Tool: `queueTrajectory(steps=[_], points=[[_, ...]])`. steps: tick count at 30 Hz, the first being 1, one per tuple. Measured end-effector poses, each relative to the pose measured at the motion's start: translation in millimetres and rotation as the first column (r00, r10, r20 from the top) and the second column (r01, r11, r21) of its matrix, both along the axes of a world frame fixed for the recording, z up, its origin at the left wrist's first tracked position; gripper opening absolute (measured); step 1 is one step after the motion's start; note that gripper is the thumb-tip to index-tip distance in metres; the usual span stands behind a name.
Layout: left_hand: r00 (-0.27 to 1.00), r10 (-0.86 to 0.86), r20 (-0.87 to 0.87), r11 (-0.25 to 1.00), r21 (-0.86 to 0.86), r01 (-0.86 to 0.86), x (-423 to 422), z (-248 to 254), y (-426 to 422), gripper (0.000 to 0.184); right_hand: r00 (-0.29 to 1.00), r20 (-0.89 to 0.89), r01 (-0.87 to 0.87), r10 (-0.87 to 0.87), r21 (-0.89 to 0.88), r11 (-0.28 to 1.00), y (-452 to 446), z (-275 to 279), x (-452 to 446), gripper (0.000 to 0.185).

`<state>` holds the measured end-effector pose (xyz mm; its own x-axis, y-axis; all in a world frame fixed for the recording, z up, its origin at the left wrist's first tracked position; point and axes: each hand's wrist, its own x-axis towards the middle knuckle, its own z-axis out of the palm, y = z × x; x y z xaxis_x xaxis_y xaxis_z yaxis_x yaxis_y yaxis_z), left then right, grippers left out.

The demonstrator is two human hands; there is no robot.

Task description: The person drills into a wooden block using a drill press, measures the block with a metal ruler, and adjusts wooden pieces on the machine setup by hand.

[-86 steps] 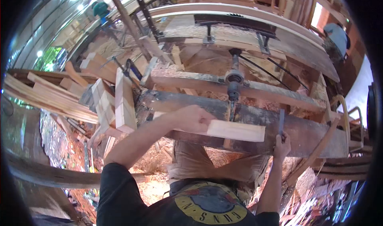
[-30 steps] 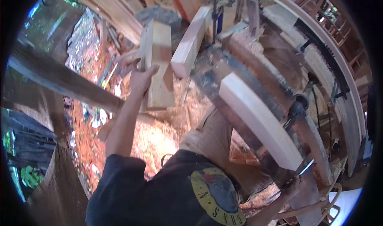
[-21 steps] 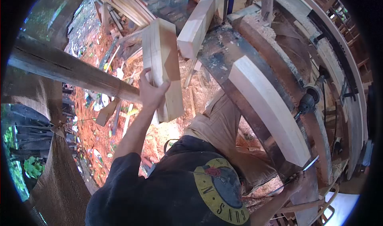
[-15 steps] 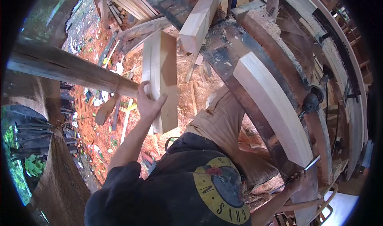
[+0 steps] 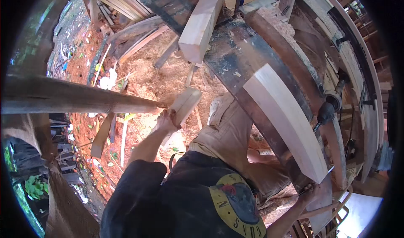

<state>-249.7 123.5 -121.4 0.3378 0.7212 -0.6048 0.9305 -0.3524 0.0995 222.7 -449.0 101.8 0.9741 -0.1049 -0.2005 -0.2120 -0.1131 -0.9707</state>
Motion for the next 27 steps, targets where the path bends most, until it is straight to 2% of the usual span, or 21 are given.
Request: queueTrajectory(steps=[4,5,8,11,14,16,17,18,19,20,22,23,25,26,27], points=[[0.986,-0.153,-0.066,0.988,-0.023,0.152,9.7,-30.6,16.2,0.107,0.995,-0.007,0.103,-0.104,-0.019,0.994,5.8,-1.7,2.4,0.019],[0.978,-0.193,-0.085,0.981,-0.026,0.191,8.5,-35.0,19.9,0.107,0.997,-0.023,0.070,-0.071,-0.031,0.997,1.1,-3.3,4.2,0.020],[0.952,-0.303,-0.041,0.947,0.098,0.306,-18.1,-94.3,23.9,0.109,0.999,-0.040,0.016,-0.019,-0.067,0.998,-8.3,-8.5,6.8,0.023],[0.934,-0.346,-0.085,0.938,-0.001,0.347,-13.3,-82.9,30.9,0.107,0.999,0.023,0.037,-0.035,-0.119,0.992,-14.5,-7.0,8.9,0.024],[0.939,-0.319,-0.125,0.947,-0.005,0.321,-8.2,-85.7,27.5,0.090,0.999,0.038,0.028,-0.024,-0.109,0.994,1.3,-1.4,-2.4,0.025],[0.893,-0.350,-0.284,0.923,0.058,0.381,-31.6,-144.0,13.3,0.079,1.000,-0.010,0.029,-0.029,-0.059,0.998,11.5,8.8,-5.2,0.025],[0.860,-0.361,-0.360,0.905,0.086,0.416,-39.4,-166.6,5.5,0.073,0.998,0.036,0.056,-0.051,-0.148,0.987,9.2,6.4,-4.0,0.024],[0.883,-0.312,-0.352,0.950,-0.130,0.284,-36.2,-153.2,6.9,0.070,0.994,0.084,0.089,-0.071,-0.233,0.968,6.8,-0.6,-2.8,0.024],[0.849,-0.327,-0.416,0.945,-0.167,0.282,-39.7,-153.0,3.2,0.073,0.987,0.132,0.127,-0.089,-0.316,0.940,0.3,-6.5,-1.4,0.024],[0.809,-0.341,-0.478,0.939,-0.204,0.276,-41.7,-147.6,-0.1,0.077,0.988,0.129,0.123,-0.087,-0.311,0.942,-5.8,-9.1,0.3,0.022],[0.845,-0.274,-0.459,0.944,-0.297,0.145,-47.1,-130.2,-0.8,0.081,0.990,0.115,0.108,-0.077,-0.300,0.948,-17.0,-13.5,3.6,0.018],[0.810,-0.333,-0.483,0.936,-0.272,0.223,-49.9,-136.6,-2.0,0.092,0.997,0.074,0.047,-0.028,-0.267,0.963,-31.1,-15.1,9.8,0.017],[0.817,-0.306,-0.488,0.927,-0.348,0.139,-42.6,-133.3,1.7,0.099,0.997,-0.005,-0.076,0.076,-0.181,0.980,-54.5,-16.0,16.7,0.017],[0.824,-0.286,-0.490,0.922,-0.375,0.097,-38.3,-132.9,8.3,0.103,1.000,0.017,-0.014,0.019,-0.251,0.968,-40.6,-13.8,12.2,0.016],[0.857,-0.221,-0.465,0.944,-0.323,0.068,-32.0,-131.1,13.1,0.110,0.998,0.049,0.052,-0.039,-0.313,0.948,-26.5,-11.3,7.3,0.016]])
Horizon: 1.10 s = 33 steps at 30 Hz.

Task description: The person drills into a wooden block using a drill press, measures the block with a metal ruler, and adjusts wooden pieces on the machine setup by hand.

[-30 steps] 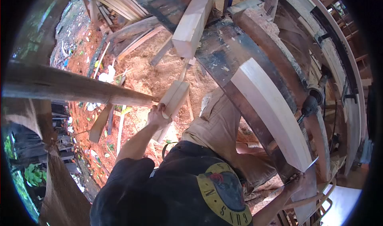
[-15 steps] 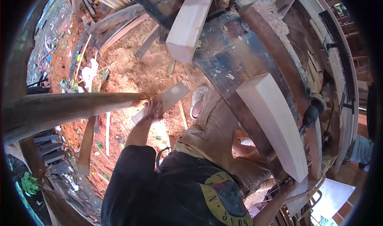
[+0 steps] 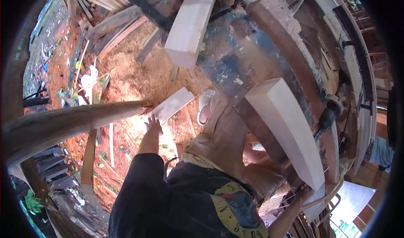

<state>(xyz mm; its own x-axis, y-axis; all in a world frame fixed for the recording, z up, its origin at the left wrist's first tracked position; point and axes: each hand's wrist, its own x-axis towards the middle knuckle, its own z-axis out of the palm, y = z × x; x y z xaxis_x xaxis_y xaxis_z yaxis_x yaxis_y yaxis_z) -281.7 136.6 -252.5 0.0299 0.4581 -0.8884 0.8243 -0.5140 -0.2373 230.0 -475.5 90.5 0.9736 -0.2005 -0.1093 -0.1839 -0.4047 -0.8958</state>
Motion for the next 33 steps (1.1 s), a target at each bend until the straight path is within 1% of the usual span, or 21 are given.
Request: queueTrajectory(steps=[1,2,3,4,5,7,8,9,11,13,15,17,18,19,23,25,26,28,30,31,33], points=[[0.959,0.170,0.228,0.972,0.118,-0.201,8.0,-2.0,5.8,0.105,0.999,0.029,0.023,-0.022,-0.007,1.000,7.6,-0.5,-0.1,0.017],[0.838,0.290,0.463,0.894,0.182,-0.410,15.4,-3.3,12.7,0.099,0.997,0.057,0.045,-0.045,-0.014,0.999,13.2,-1.9,0.5,0.018],[0.648,0.347,0.678,0.773,0.185,-0.607,23.9,-4.7,24.4,0.095,0.997,0.078,0.023,-0.025,0.035,0.999,13.3,-7.0,-0.9,0.019],[0.564,0.123,0.817,0.644,0.367,-0.671,35.8,-7.1,39.4,0.068,0.995,0.099,0.000,-0.008,0.084,0.996,9.0,-14.1,-0.9,0.021],[0.382,-0.005,0.924,0.476,0.338,-0.812,57.6,20.1,58.9,0.056,0.995,0.097,-0.015,0.004,0.116,0.993,1.9,-20.2,1.6,0.022],[0.064,0.071,0.995,0.204,0.048,-0.978,108.7,128.7,90.4,0.046,0.995,0.093,-0.042,0.026,0.177,0.983,-18.3,-33.1,10.2,0.025],[-0.056,-0.011,0.998,0.145,-0.054,-0.988,124.5,167.4,100.9,0.045,0.996,0.084,-0.065,0.041,0.305,0.950,-29.7,-41.3,16.5,0.025],[-0.173,-0.097,0.980,0.098,-0.163,-0.982,136.2,201.0,111.1,0.044,0.997,0.072,-0.053,0.031,0.328,0.943,-24.8,-43.5,16.0,0.024],[-0.457,-0.206,0.865,0.265,-0.400,-0.877,150.8,266.8,133.1,0.038,0.999,0.049,-0.027,0.009,0.368,0.929,-18.6,-39.0,14.8,0.023],[-0.508,-0.318,0.800,0.487,-0.323,-0.812,178.9,350.3,147.6,0.037,0.997,0.056,0.033,-0.059,0.383,0.923,5.9,-20.7,4.3,0.019],[-0.414,-0.197,0.889,0.640,-0.203,-0.741,213.4,434.5,156.1,0.049,0.994,0.033,0.081,-0.104,0.408,0.910,24.4,-9.8,-2.0,0.018],[-0.131,-0.216,0.968,0.771,0.086,-0.632,249.7,464.6,185.9,0.060,0.991,-0.019,0.126,-0.131,0.439,0.890,33.5,-4.0,-6.1,0.020],[0.086,-0.283,0.955,0.775,0.280,-0.567,270.9,476.2,201.5,0.066,0.992,-0.006,0.116,-0.126,0.440,0.891,37.9,-0.9,-7.6,0.019],[0.293,-0.353,0.889,0.762,0.455,-0.461,289.4,481.9,211.0,0.072,0.993,0.006,0.106,-0.120,0.439,0.892,41.6,1.9,-9.1,0.019],[0.096,-0.119,0.988,0.873,0.150,-0.464,330.6,469.5,212.5,0.065,0.996,0.083,-0.013,-0.030,0.471,0.882,32.0,-7.4,-7.8,0.017],[0.039,0.030,0.999,0.900,-0.010,-0.435,332.6,457.4,222.3,0.062,0.996,0.059,0.034,-0.070,0.470,0.882,41.1,-0.6,-12.7,0.016],[0.198,-0.109,0.974,0.902,0.181,-0.393,327.4,456.1,224.1,0.060,0.995,0.047,0.056,-0.088,0.467,0.882,45.9,3.5,-13.7,0.016],[0.470,-0.377,0.798,0.829,0.517,-0.213,320.5,457.3,226.7,0.058,0.993,0.062,0.060,-0.099,0.454,0.889,48.4,4.9,-14.6,0.017],[0.242,-0.107,0.964,0.838,0.218,-0.500,283.9,472.5,173.4,0.062,0.992,0.073,0.058,-0.103,0.465,0.884,45.4,3.0,-17.2,0.016],[0.100,0.023,0.995,0.795,0.042,-0.606,259.2,482.9,139.1,0.064,0.992,0.080,0.044,-0.094,0.482,0.875,44.1,1.6,-16.9,0.015],[0.098,0.016,0.995,0.833,0.041,-0.552,218.0,496.6,84.1,0.072,0.994,0.090,0.018,-0.068,0.469,0.883,39.3,0.2,-14.6,0.016]])
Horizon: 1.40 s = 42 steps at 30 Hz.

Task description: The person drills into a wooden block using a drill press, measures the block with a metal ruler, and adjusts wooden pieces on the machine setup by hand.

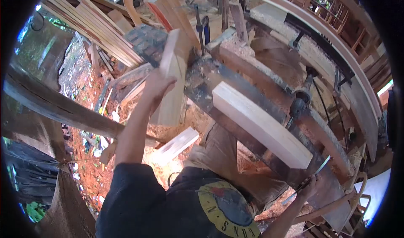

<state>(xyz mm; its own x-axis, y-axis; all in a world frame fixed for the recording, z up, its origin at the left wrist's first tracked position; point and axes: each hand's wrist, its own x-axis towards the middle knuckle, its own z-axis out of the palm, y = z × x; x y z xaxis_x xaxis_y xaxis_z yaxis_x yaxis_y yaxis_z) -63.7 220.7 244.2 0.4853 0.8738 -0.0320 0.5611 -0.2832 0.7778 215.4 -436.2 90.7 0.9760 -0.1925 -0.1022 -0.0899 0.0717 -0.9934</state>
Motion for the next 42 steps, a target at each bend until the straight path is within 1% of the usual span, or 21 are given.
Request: queueTrajectory(steps=[3,5,7,9,10,13,14,16,17,20,21,24,27,30,32,33,35,36,37,40,42], points=[[0.972,0.187,-0.140,0.957,0.252,-0.148,-66.3,-65.0,-42.5,0.073,0.999,-0.003,-0.038,0.038,-0.069,0.997,-9.8,-6.4,2.6,0.020],[0.968,0.212,-0.136,0.963,0.195,-0.184,-112.5,-105.9,-74.5,0.077,0.999,0.017,-0.049,0.050,-0.067,0.997,-13.3,-9.8,6.1,0.022],[0.971,0.211,-0.110,0.951,0.252,-0.178,-157.2,-148.5,-97.3,0.078,0.999,-0.009,-0.034,0.033,-0.064,0.997,-8.9,-6.5,5.9,0.023],[0.972,0.194,-0.132,0.960,0.231,-0.161,-193.9,-176.5,-125.2,0.076,0.999,-0.027,-0.039,0.037,-0.053,0.998,-8.3,-4.7,5.9,0.025],[0.973,0.184,-0.141,0.963,0.223,-0.150,-203.1,-179.5,-134.3,0.075,0.999,-0.032,-0.044,0.043,-0.043,0.998,-10.7,-5.5,7.3,0.025],[0.927,0.182,-0.328,0.983,0.045,-0.177,-220.5,-188.4,-151.2,0.071,0.999,-0.007,-0.053,0.053,-0.057,0.997,-13.6,-9.1,9.0,0.026],[0.914,0.160,-0.372,0.987,0.040,-0.157,-224.2,-195.8,-151.0,0.071,0.999,0.011,-0.050,0.051,-0.069,0.996,-14.2,-8.7,8.6,0.026],[0.886,0.114,-0.449,0.993,0.030,-0.113,-229.5,-224.3,-142.0,0.071,0.999,0.004,-0.049,0.049,-0.114,0.992,-11.9,-4.8,7.3,0.026],[0.887,0.093,-0.452,0.993,-0.027,-0.118,-230.0,-238.7,-133.9,0.070,0.999,0.001,-0.047,0.048,-0.137,0.989,-10.1,-2.5,6.1,0.025],[0.797,-0.020,-0.603,0.999,-0.041,-0.006,-228.5,-300.5,-103.6,0.075,0.998,0.010,-0.063,0.065,-0.143,0.988,-8.8,-1.9,4.4,0.025],[0.818,-0.027,-0.574,0.999,-0.031,0.011,-227.5,-313.7,-99.0,0.075,0.998,0.005,-0.066,0.068,-0.149,0.987,-9.4,-1.9,4.4,0.024],[0.677,-0.090,-0.730,0.994,-0.025,0.105,-224.6,-367.9,-76.9,0.078,0.998,-0.011,-0.061,0.060,-0.170,0.984,-11.2,-0.7,4.1,0.024],[0.663,-0.098,-0.742,0.993,-0.114,0.018,-220.9,-410.4,-61.9,0.077,0.998,-0.042,-0.046,0.039,-0.204,0.978,-13.3,-2.3,8.0,0.023],[0.669,-0.158,-0.726,0.983,-0.180,0.037,-209.7,-407.1,-59.0,0.081,0.997,-0.075,-0.054,0.035,-0.262,0.963,-21.0,-4.4,10.5,0.022],[0.604,-0.195,-0.773,0.979,-0.186,0.078,-204.3,-411.4,-54.9,0.086,0.997,-0.055,-0.067,0.053,-0.281,0.957,-19.7,-4.1,10.5,0.021],[0.571,-0.214,-0.793,0.976,-0.191,0.100,-201.0,-414.1,-54.9,0.088,0.998,-0.062,-0.043,0.028,-0.265,0.963,-18.4,-6.2,10.4,0.021],[0.418,-0.216,-0.882,0.976,-0.182,0.120,-212.9,-435.2,-56.2,0.095,0.997,-0.069,0.006,-0.023,-0.241,0.970,-12.2,-3.0,9.0,0.022],[0.339,-0.214,-0.916,0.975,-0.179,0.130,-220.5,-447.3,-58.6,0.098,0.998,-0.053,0.002,-0.016,-0.263,0.965,-9.9,1.6,8.6,0.023],[0.236,-0.181,-0.955,0.971,-0.135,0.198,-220.9,-448.4,-59.5,0.106,0.999,-0.040,-0.002,-0.010,-0.280,0.960,-0.6,6.9,3.7,0.024],[0.338,-0.251,-0.907,0.968,-0.245,0.061,-215.4,-440.3,-56.8,0.108,0.999,-0.037,-0.028,0.018,-0.292,0.956,-1.0,4.9,1.3,0.025],[0.354,-0.268,-0.896,0.959,-0.283,0.010,-208.1,-431.9,-52.9,0.110,0.999,-0.027,-0.052,0.046,-0.304,0.951,-23.5,-9.7,12.5,0.023]])
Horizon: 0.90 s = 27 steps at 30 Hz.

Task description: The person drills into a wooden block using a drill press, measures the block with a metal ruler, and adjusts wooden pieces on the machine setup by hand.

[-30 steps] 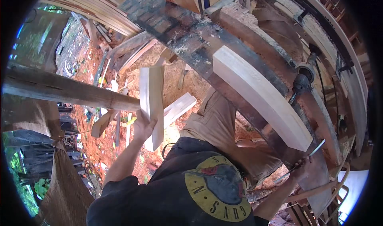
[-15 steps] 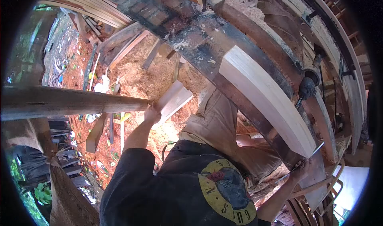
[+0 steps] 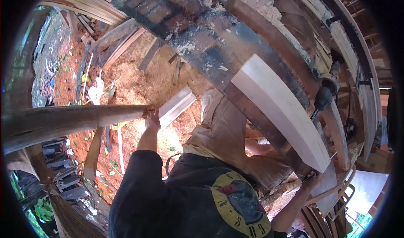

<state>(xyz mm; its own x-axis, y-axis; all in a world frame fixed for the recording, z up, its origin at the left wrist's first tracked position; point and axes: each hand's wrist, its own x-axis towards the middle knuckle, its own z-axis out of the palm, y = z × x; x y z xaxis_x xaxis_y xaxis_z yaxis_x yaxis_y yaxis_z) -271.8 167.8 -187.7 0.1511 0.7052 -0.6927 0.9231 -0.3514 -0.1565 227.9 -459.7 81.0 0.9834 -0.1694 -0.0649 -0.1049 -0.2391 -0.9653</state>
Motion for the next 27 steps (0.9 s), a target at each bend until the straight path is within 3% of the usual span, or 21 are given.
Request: queueTrajectory(steps=[2,4,6,8,9,12,13,16,17,19,20,21,22,23,24,26,27], points=[[0.999,0.020,0.041,1.000,0.007,-0.021,-7.7,-3.1,-0.8,0.112,0.999,0.023,-0.025,0.025,-0.023,0.999,-16.7,-14.3,7.6,0.022],[0.982,-0.174,0.067,0.944,0.294,0.147,-14.8,-0.8,-14.2,0.104,0.995,0.073,0.059,-0.067,0.099,0.993,0.3,-8.0,-0.8,0.023],[0.949,-0.013,0.316,0.923,0.368,-0.111,-5.4,5.0,-8.0,0.092,0.995,0.059,0.076,-0.086,0.161,0.984,21.4,-5.2,3.2,0.026],[0.769,0.078,0.634,0.809,0.411,-0.421,19.6,46.5,3.3,0.078,0.999,-0.022,0.031,-0.029,0.107,0.994,5.0,-6.2,-1.7,0.030],[0.660,0.093,0.745,0.674,0.441,-0.593,28.2,40.7,13.4,0.073,0.998,-0.025,0.058,-0.055,0.106,0.993,4.9,-7.2,0.7,0.030],[0.156,0.113,0.981,0.502,0.079,-0.861,79.8,98.1,35.9,0.070,0.995,-0.019,0.102,-0.101,0.124,0.987,27.0,9.6,-12.9,0.026],[0.070,0.024,0.997,0.480,0.050,-0.876,98.5,114.9,44.7,0.067,0.996,-0.002,0.091,-0.092,0.147,0.985,29.2,12.1,-14.3,0.022],[-0.237,-0.108,0.965,0.558,-0.138,-0.818,156.3,186.8,64.6,0.063,0.992,-0.025,0.129,-0.126,0.186,0.974,33.4,14.0,-15.6,0.021],[-0.242,-0.165,0.956,0.586,-0.102,-0.804,165.0,205.7,74.1,0.062,0.988,-0.048,0.155,-0.148,0.192,0.969,32.7,14.7,-15.5,0.022],[-0.271,-0.245,0.931,0.670,-0.039,-0.741,186.3,235.2,88.5,0.061,0.996,-0.038,-0.050,0.074,0.437,0.898,20.1,-3.6,-8.4,0.026],[-0.249,-0.220,0.943,0.700,-0.025,-0.714,191.1,254.3,96.8,0.059,0.992,-0.115,0.091,-0.056,0.321,0.943,42.1,26.2,-23.4,0.024],[-0.273,-0.279,0.921,0.732,0.020,-0.681,204.0,289.3,82.1,0.051,0.991,-0.130,0.068,-0.012,0.435,0.898,31.9,15.5,-19.3,0.024],[-0.302,-0.333,0.893,0.762,0.067,-0.644,217.3,324.6,67.1,0.044,0.986,-0.133,0.142,-0.099,0.366,0.920,43.8,27.3,-25.0,0.025],[-0.391,-0.336,0.857,0.817,0.058,-0.574,223.0,329.6,71.0,0.037,0.984,-0.123,0.169,-0.133,0.371,0.913,40.3,22.9,-24.0,0.027],[-0.478,-0.264,0.838,0.862,-0.016,-0.506,236.6,351.8,52.0,0.030,0.987,-0.103,0.150,-0.121,0.342,0.928,41.6,24.3,-24.6,0.029],[-0.545,-0.215,0.811,0.930,0.000,-0.367,255.5,380.3,21.0,0.025,0.987,-0.077,0.162,-0.144,0.337,0.927,39.8,19.7,-24.6,0.030],[-0.518,-0.186,0.835,0.946,0.011,-0.323,262.9,385.2,8.0,0.024,0.989,-0.056,0.147,-0.136,0.352,0.925,44.7,25.1,-26.4,0.031]])
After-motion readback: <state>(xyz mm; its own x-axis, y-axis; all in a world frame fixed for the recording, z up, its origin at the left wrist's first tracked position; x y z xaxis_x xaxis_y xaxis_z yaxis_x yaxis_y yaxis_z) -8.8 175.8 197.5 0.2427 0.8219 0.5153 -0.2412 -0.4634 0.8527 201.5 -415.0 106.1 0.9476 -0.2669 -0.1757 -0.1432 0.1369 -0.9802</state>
